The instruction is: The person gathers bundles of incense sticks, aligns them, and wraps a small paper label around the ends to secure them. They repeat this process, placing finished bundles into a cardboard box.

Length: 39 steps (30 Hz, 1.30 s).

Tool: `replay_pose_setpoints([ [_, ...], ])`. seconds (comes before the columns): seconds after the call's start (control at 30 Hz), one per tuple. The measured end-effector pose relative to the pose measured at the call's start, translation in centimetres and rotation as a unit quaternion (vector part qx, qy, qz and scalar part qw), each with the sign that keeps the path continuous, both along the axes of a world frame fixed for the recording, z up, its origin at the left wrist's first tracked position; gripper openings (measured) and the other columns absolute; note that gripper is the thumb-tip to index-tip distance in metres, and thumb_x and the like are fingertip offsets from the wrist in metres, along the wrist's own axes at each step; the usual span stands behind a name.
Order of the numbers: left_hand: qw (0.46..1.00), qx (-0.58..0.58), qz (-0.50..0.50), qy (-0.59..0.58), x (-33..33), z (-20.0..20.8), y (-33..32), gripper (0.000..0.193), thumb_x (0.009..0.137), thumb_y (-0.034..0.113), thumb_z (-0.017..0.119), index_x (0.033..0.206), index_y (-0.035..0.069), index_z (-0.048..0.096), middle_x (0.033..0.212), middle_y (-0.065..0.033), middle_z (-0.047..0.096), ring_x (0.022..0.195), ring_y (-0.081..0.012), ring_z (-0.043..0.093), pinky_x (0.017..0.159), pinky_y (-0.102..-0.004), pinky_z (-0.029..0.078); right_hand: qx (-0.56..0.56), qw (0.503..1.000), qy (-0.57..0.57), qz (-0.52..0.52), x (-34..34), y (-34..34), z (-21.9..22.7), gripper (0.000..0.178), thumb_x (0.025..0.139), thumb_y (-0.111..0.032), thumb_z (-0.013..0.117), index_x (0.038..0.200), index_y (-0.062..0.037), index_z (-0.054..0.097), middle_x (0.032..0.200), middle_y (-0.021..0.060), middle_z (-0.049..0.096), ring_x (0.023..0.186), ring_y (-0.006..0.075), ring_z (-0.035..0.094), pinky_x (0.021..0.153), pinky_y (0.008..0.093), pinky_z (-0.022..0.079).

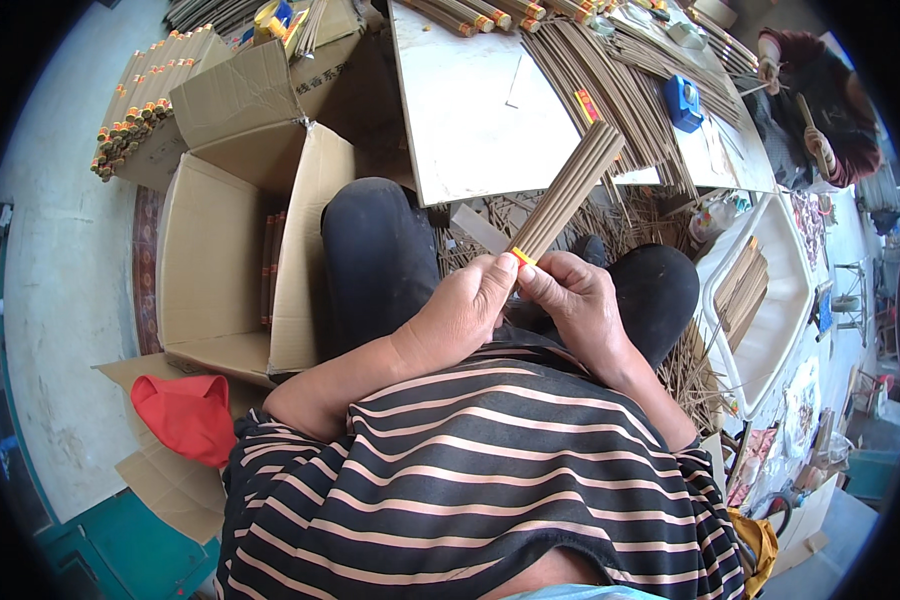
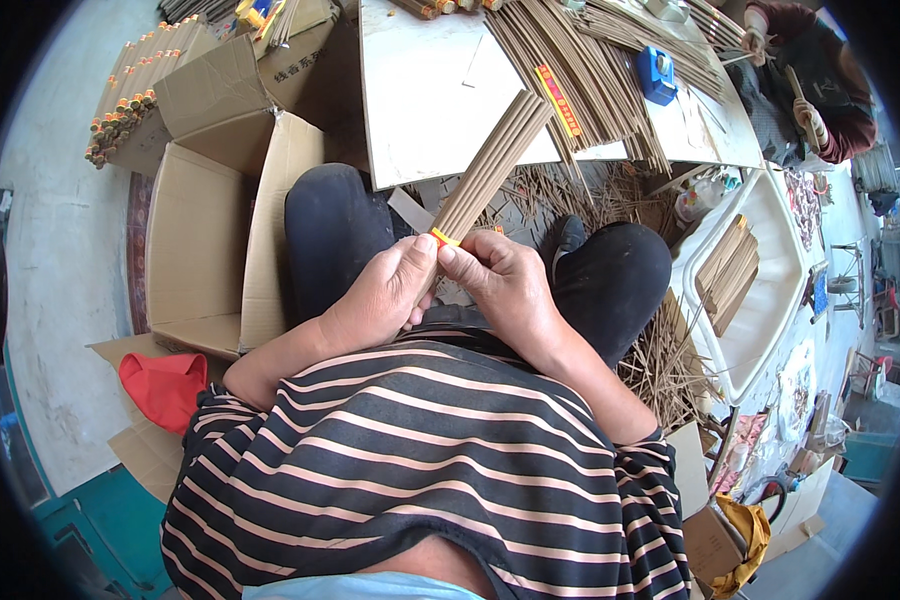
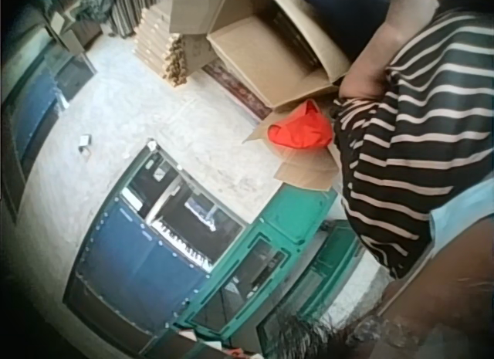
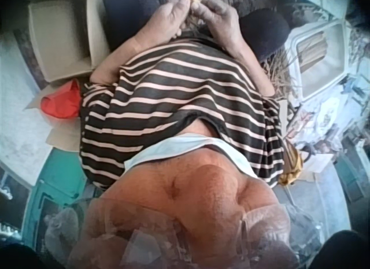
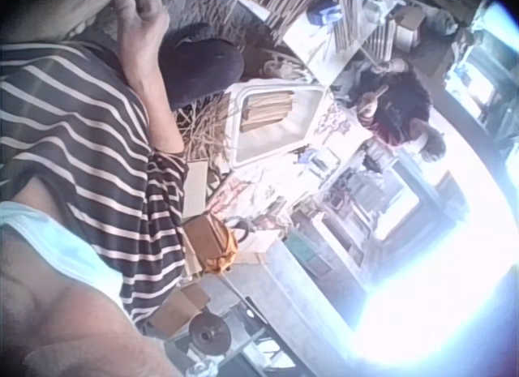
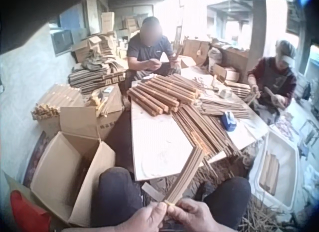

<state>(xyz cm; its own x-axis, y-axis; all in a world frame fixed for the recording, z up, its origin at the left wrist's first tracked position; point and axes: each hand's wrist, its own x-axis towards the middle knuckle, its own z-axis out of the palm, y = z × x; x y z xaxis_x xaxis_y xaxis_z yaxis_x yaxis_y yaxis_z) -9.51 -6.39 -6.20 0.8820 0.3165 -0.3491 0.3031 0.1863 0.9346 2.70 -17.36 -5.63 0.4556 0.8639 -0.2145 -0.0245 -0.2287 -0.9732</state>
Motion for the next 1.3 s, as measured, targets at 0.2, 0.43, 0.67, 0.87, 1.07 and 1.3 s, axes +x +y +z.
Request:
replay_pose_setpoints([
  [0.2,0.998,-0.047,-0.03,-0.014,-0.1,0.1,0.4,0.051,0.097,0.046,0.026,0.103,0.001,0.049,0.062,0.0002,0.043,0.05,-0.0065,0.042,0.048,-0.0186,0.039,0.132,0.967,0.219,0.003,-0.4,-0.1,-1.9,0.023,0.088,-0.018,0.059,0.1,0.0022,0.06,0.089,0.004,0.06,0.082,0.0097,0.054,0.076,0.0243,0.045],
  [0.43,0.989,-0.125,-0.077,-0.03,-0.2,0.1,0.7,0.053,0.093,0.053,0.029,0.104,0.004,0.045,0.063,-0.0001,0.045,0.049,-0.0054,0.042,0.047,-0.0166,0.038,0.144,0.952,0.268,0.032,0.5,0.0,-2.6,0.024,0.085,-0.013,0.062,0.104,0.0008,0.061,0.092,0.0033,0.061,0.086,0.0114,0.055,0.081,0.026,0.044],
  [0.67,0.964,-0.253,-0.085,-0.012,0.1,-0.2,0.8,0.052,0.091,0.055,0.033,0.102,0.006,0.044,0.062,-0.0008,0.046,0.047,-0.0047,0.041,0.046,-0.0153,0.037,0.134,0.948,0.279,0.075,2.0,0.0,-3.4,0.035,0.073,-0.021,0.075,0.099,-0.002,0.064,0.099,0.0021,0.056,0.093,0.0125,0.053,0.084,0.0288,0.042],
  [0.87,0.933,-0.345,-0.1,-0.017,0.4,-0.6,1.1,0.047,0.092,0.051,0.035,0.104,0.007,0.046,0.062,-0.0016,0.046,0.046,-0.005,0.041,0.044,-0.0147,0.038,0.16,0.934,0.305,0.097,2.6,0.4,-4.9,0.043,0.07,-0.022,0.077,0.104,-0.0018,0.061,0.101,0.0007,0.052,0.093,0.0127,0.052,0.087,0.0299,0.04],
  [1.07,0.932,-0.356,-0.058,-0.03,0.5,-0.2,0.8,0.042,0.095,0.046,0.034,0.11,0.008,0.046,0.061,-0.0012,0.046,0.045,-0.0052,0.041,0.044,-0.0148,0.04,0.147,0.936,0.312,0.066,2.1,0.7,-3.3,0.039,0.072,-0.018,0.075,0.103,-0.0009,0.059,0.104,0.0028,0.055,0.097,0.0151,0.053,0.09,0.0311,0.041],
  [1.3,0.957,-0.287,-0.042,0.009,0.4,-1.0,0.8,0.044,0.096,0.045,0.031,0.111,0.007,0.046,0.061,-0.0001,0.046,0.046,-0.0053,0.041,0.045,-0.0154,0.038,0.036,0.983,0.18,-0.029,1.3,0.7,-0.9,0.036,0.073,-0.017,0.07,0.101,-0.0001,0.057,0.081,0.0023,0.059,0.071,0.0093,0.054,0.067,0.0229,0.043],
])
